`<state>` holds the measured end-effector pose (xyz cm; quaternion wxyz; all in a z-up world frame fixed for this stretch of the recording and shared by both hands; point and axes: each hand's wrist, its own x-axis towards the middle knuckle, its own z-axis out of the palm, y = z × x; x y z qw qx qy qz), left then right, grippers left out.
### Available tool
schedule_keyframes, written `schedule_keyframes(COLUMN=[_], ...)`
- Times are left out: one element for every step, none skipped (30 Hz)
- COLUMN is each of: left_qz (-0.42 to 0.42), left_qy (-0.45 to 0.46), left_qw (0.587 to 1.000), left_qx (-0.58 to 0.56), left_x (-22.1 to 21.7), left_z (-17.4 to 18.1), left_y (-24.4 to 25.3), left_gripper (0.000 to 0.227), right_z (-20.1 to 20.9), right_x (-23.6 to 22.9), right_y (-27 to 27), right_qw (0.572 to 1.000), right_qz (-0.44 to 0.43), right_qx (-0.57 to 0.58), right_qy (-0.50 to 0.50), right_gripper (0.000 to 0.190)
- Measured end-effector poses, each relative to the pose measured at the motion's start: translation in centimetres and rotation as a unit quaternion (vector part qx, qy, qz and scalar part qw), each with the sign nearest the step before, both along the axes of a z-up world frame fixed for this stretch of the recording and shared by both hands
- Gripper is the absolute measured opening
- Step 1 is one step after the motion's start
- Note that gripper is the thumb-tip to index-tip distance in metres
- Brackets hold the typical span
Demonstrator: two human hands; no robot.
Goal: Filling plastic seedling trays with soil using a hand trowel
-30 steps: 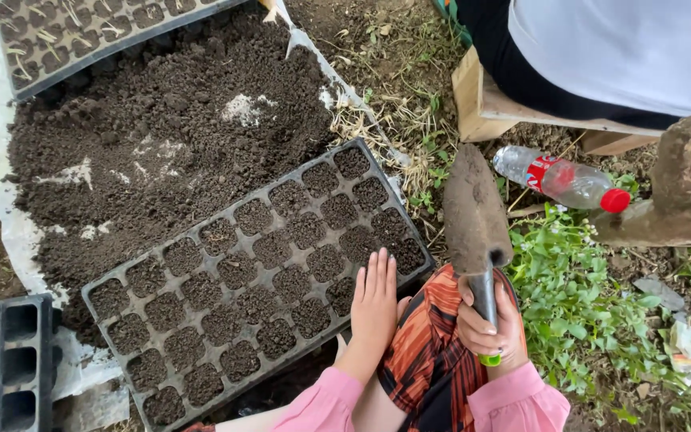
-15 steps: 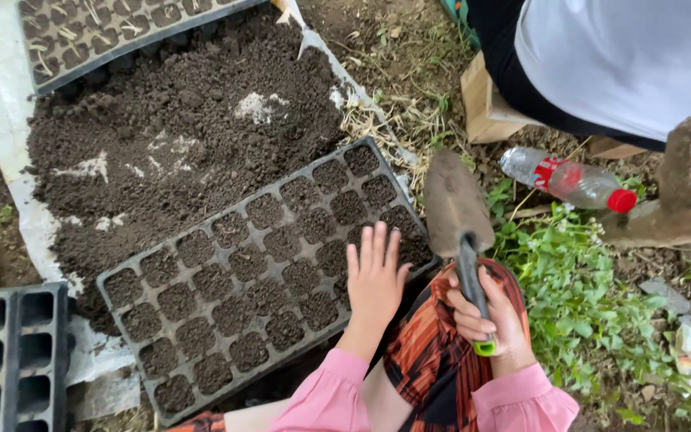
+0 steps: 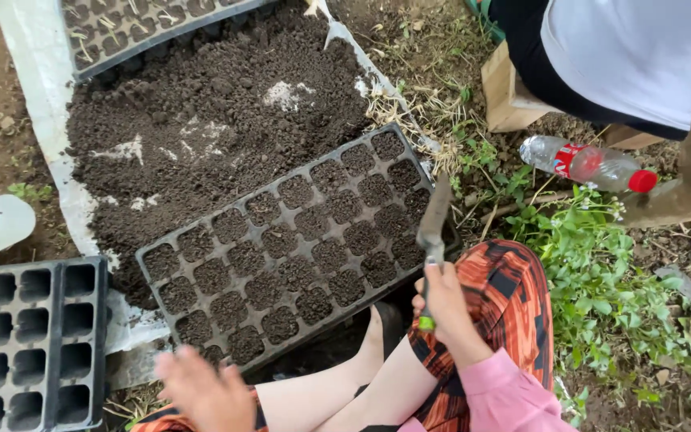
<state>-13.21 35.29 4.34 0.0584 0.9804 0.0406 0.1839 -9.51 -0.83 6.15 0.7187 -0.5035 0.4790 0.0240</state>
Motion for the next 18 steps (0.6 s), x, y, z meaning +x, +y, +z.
schedule_keyframes(left_qz=[0.001, 0.019, 0.037, 0.038, 0.045, 0.052, 0.052, 0.069, 0.086, 0.086, 0.067, 0.047, 0.052, 0.082, 0.115, 0.123, 0.143, 0.161], left_qy=[-0.004, -0.028, -0.053, -0.059, -0.090, -0.120, -0.123, -0.096, -0.074, -0.080, -0.080, -0.080, -0.087, -0.051, -0.011, -0.013, 0.006, 0.025], left_qw=[1.000, 0.999, 0.998, 0.997, 0.990, 0.975, 0.975, 0.973, 0.969, 0.967, 0.966, 0.963, 0.962, 0.957, 0.948, 0.947, 0.923, 0.895], left_qx=[-0.003, -0.006, -0.008, -0.010, -0.095, -0.179, -0.180, -0.201, -0.222, -0.224, -0.238, -0.252, -0.252, -0.274, -0.296, -0.297, -0.357, -0.416], left_x=[-0.3, -0.6, -0.7, -0.1, 0.0, 0.1, 0.3, 0.5, 1.0, 1.5, 1.4, 1.3, 1.6, 2.0, 1.3, 0.8, 1.0, 1.4], left_z=[0.8, 1.6, 2.3, -0.1, -2.3, -4.5, -4.0, -3.4, -2.8, -3.2, -3.4, -3.6, -3.4, -3.2, -3.1, -2.7, -2.1, -1.5], left_y=[1.4, 2.8, 4.3, 5.3, 6.7, 8.0, 7.2, 6.5, 5.9, 5.5, 5.5, 5.5, 5.6, 5.8, 5.9, 5.5, 5.4, 5.3], left_gripper=[0.081, 0.083, 0.089, 0.089, 0.073, 0.064, 0.064, 0.066, 0.071, 0.071, 0.072, 0.072, 0.072, 0.071, 0.070, 0.070, 0.068, 0.067], right_z=[-0.7, -1.5, -2.3, -2.7, -3.1, -3.5, -2.9, -2.1, -1.3, -0.3, 0.6, 1.6, 1.9, 2.2, 2.3, 1.4, 0.5, -0.4], right_x=[0.2, 0.5, 0.9, 2.0, 2.4, 2.8, 3.2, 3.6, 4.3, 4.6, 4.6, 4.6, 4.6, 4.6, 3.8, 3.6, 4.1, 4.6], right_y=[1.2, 2.4, 3.6, 4.2, 5.2, 6.1, 7.1, 8.2, 9.4, 9.6, 10.1, 10.8, 11.2, 11.7, 12.1, 11.5, 11.3, 11.0], right_qw=[1.000, 0.998, 0.993, 0.992, 0.993, 0.994, 0.993, 0.986, 0.974, 0.974, 0.963, 0.947, 0.946, 0.935, 0.923, 0.919, 0.918, 0.915], right_qz=[0.001, 0.034, 0.067, 0.067, 0.059, 0.051, 0.051, 0.108, 0.165, 0.166, 0.225, 0.284, 0.290, 0.312, 0.337, 0.345, 0.343, 0.340], right_qx=[-0.003, -0.053, -0.102, -0.104, -0.101, -0.098, -0.099, -0.124, -0.150, -0.153, -0.147, -0.141, -0.143, -0.163, -0.182, -0.184, -0.199, -0.213], right_qy=[-0.004, 0.002, 0.006, 0.000, -0.011, -0.022, -0.025, 0.003, 0.027, 0.020, 0.032, 0.044, 0.038, 0.037, 0.041, 0.040, 0.035, 0.029], right_gripper=[0.017, 0.020, 0.022, 0.022, 0.021, 0.020, 0.020, 0.019, 0.018, 0.018, 0.020, 0.026, 0.026, 0.022, 0.020, 0.020, 0.020, 0.020])
